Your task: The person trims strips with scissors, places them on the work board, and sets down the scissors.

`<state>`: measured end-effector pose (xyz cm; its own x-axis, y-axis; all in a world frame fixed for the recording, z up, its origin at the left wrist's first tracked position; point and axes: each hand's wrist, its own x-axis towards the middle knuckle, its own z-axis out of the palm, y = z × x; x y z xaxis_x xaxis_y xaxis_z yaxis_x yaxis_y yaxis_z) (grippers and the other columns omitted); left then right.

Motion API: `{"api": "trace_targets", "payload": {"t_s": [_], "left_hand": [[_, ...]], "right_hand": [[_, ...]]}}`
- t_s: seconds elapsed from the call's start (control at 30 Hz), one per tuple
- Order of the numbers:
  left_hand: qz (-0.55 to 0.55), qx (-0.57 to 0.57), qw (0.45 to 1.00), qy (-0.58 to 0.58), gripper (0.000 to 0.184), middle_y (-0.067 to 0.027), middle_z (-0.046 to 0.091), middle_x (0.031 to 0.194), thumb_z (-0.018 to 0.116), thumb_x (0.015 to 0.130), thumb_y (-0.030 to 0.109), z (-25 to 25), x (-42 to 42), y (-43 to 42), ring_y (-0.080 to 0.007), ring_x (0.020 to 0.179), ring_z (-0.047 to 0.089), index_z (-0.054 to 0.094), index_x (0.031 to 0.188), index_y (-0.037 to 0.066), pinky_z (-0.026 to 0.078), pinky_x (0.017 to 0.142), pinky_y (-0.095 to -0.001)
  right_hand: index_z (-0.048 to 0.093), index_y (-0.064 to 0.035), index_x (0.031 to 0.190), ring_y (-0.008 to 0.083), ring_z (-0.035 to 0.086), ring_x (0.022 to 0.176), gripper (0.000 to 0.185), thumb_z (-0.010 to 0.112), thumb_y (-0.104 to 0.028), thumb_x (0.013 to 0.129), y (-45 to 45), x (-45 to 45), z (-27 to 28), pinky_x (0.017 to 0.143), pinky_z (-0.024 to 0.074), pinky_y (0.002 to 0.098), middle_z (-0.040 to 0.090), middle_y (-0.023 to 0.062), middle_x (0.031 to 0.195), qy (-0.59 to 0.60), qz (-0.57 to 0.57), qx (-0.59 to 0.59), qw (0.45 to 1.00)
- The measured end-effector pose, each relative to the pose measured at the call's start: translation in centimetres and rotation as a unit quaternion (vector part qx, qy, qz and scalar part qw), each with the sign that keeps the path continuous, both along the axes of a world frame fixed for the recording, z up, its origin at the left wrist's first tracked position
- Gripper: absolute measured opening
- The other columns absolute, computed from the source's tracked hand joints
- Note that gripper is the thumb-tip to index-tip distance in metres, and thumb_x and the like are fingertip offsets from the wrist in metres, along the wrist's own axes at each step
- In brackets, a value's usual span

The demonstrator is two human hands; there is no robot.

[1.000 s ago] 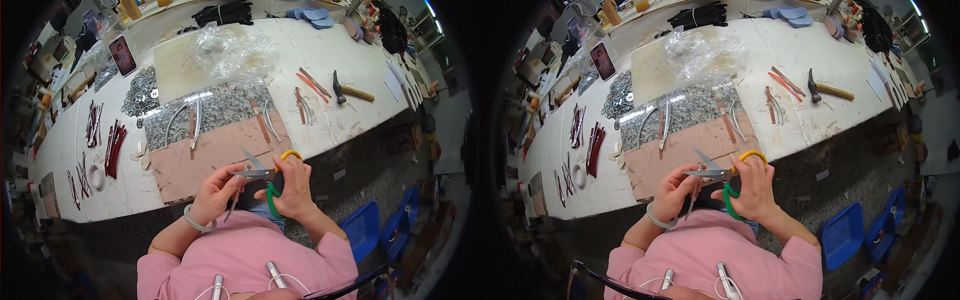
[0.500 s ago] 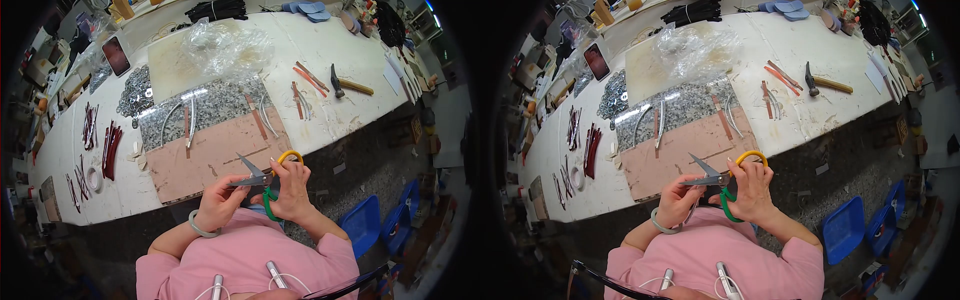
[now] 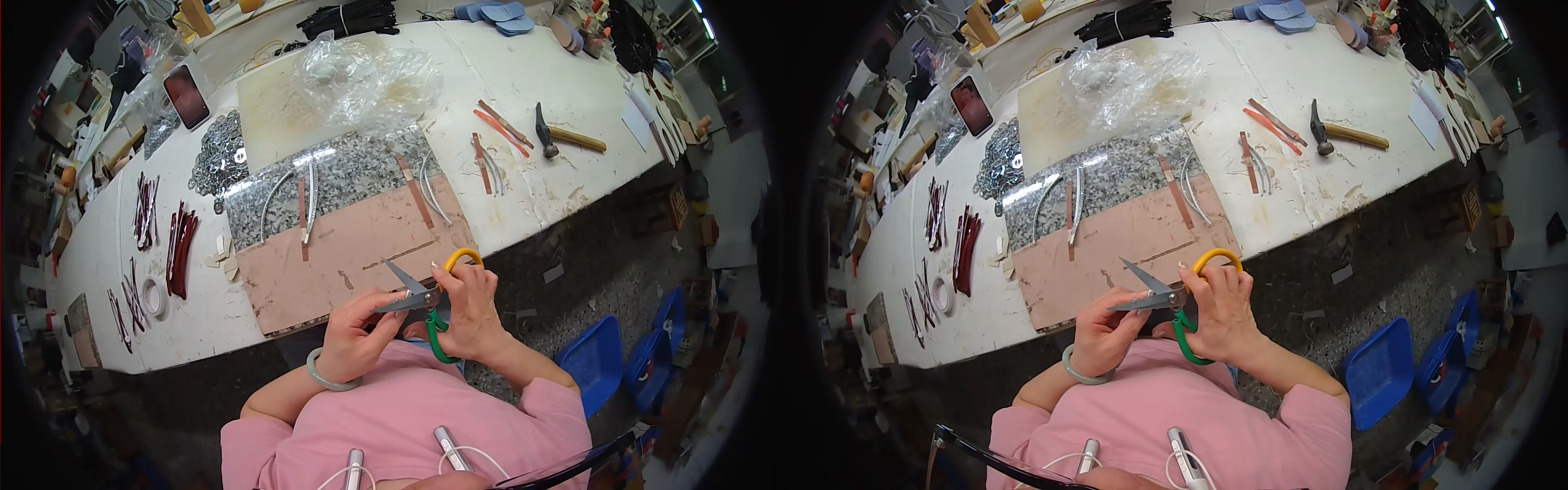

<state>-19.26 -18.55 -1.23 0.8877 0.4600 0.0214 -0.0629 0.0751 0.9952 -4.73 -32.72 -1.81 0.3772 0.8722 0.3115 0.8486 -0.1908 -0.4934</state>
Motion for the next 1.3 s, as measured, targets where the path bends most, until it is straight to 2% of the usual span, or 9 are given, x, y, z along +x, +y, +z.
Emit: {"api": "trace_targets", "payload": {"t_s": [0.37,0.53,0.73,0.83,0.93,1.03,1.13,1.23,1.3], "left_hand": [[0.015,0.008,1.000,0.003,0.018,-0.0075,0.060,0.088,0.060,0.086,-0.003,0.2,0.1,-0.3,-0.0086,0.075,0.058,0.063,0.104,-0.004,0.048,0.064,-0.0209],[0.017,-0.045,0.999,0.023,0.012,-0.0081,0.062,0.089,0.061,0.086,-0.002,0.6,0.1,-0.4,-0.0089,0.076,0.059,0.062,0.098,-0.006,0.049,0.065,-0.0210],[0.010,-0.027,0.999,0.032,0.011,-0.0077,0.062,0.088,0.061,0.086,-0.002,0.3,0.1,-0.3,-0.0081,0.075,0.058,0.062,0.097,-0.005,0.048,0.064,-0.0208],[0.006,-0.037,0.998,0.053,0.011,-0.0070,0.062,0.088,0.061,0.087,-0.001,0.5,0.2,-0.1,-0.0077,0.074,0.058,0.062,0.097,-0.005,0.047,0.064,-0.0207],[-0.008,-0.045,0.997,0.059,0.013,-0.0064,0.062,0.088,0.060,0.088,0.001,0.2,0.3,0.2,-0.0075,0.074,0.057,0.063,0.099,-0.005,0.047,0.064,-0.0205],[-0.026,-0.071,0.995,0.067,0.015,-0.0043,0.061,0.088,0.060,0.089,0.003,0.3,0.3,0.4,-0.0064,0.075,0.056,0.063,0.101,-0.004,0.046,0.064,-0.0198],[-0.043,-0.133,0.986,0.092,0.016,-0.0009,0.060,0.082,0.060,0.090,0.006,0.3,0.5,0.7,-0.0044,0.070,0.053,0.065,0.103,-0.002,0.043,0.060,-0.0187],[-0.066,-0.183,0.973,0.124,0.018,0.0025,0.058,0.075,0.059,0.092,0.010,0.1,0.5,1.3,-0.0025,0.064,0.048,0.066,0.104,-0.001,0.039,0.054,-0.0181],[-0.073,-0.200,0.967,0.137,0.018,0.0037,0.056,0.071,0.059,0.092,0.011,0.1,0.6,1.4,-0.0019,0.060,0.046,0.066,0.104,0.000,0.036,0.051,-0.0181]], "right_hand": [[0.046,-0.0040,0.124,0.0282,0.048,0.087,0.082,0.079,-0.050,0.064,-0.1,-0.3,-0.7,0.074,0.0323,0.0391,0.048,0.0118,0.097,0.015,0.005,0.025,1.000],[0.049,-0.0014,0.121,0.0272,0.052,0.081,0.080,0.080,-0.048,0.063,0.0,-0.5,-0.8,0.070,0.0366,0.0384,0.053,0.0109,0.092,0.022,-0.001,0.059,0.998],[0.053,0.0001,0.117,0.0240,0.054,0.069,0.077,0.080,-0.049,0.064,-0.4,-0.8,-0.9,0.061,0.0399,0.0355,0.055,0.0085,0.083,0.065,0.002,0.058,0.996],[0.053,0.0007,0.117,0.0192,0.052,0.059,0.076,0.076,-0.053,0.069,-0.9,-0.7,-1.4,0.055,0.0437,0.0310,0.057,0.0069,0.077,0.087,0.015,0.051,0.995],[0.056,0.0020,0.113,0.0203,0.055,0.055,0.072,0.079,-0.048,0.066,-1.1,-0.8,-1.1,0.052,0.0440,0.0319,0.055,0.0054,0.069,0.123,0.014,0.049,0.991],[0.056,0.0021,0.113,0.0180,0.056,0.053,0.065,0.078,-0.043,0.072,-1.5,-0.9,-1.1,0.051,0.0453,0.0292,0.056,0.0052,0.067,0.195,0.026,0.048,0.979],[0.056,0.0020,0.113,0.0134,0.055,0.053,0.055,0.073,-0.039,0.080,-2.2,-1.0,-0.4,0.051,0.0453,0.0265,0.055,0.0050,0.065,0.293,0.030,-0.024,0.955],[0.055,0.0028,0.115,0.0068,0.052,0.056,0.058,0.063,-0.047,0.087,-2.8,-1.5,-1.2,0.052,0.0424,0.0221,0.052,0.0024,0.064,0.407,0.038,-0.030,0.912],[0.054,0.0035,0.113,0.0063,0.049,0.053,0.056,0.059,-0.047,0.089,-2.9,-1.7,-1.1,0.050,0.0404,0.0213,0.052,0.0009,0.063,0.429,0.042,-0.019,0.902]]}}
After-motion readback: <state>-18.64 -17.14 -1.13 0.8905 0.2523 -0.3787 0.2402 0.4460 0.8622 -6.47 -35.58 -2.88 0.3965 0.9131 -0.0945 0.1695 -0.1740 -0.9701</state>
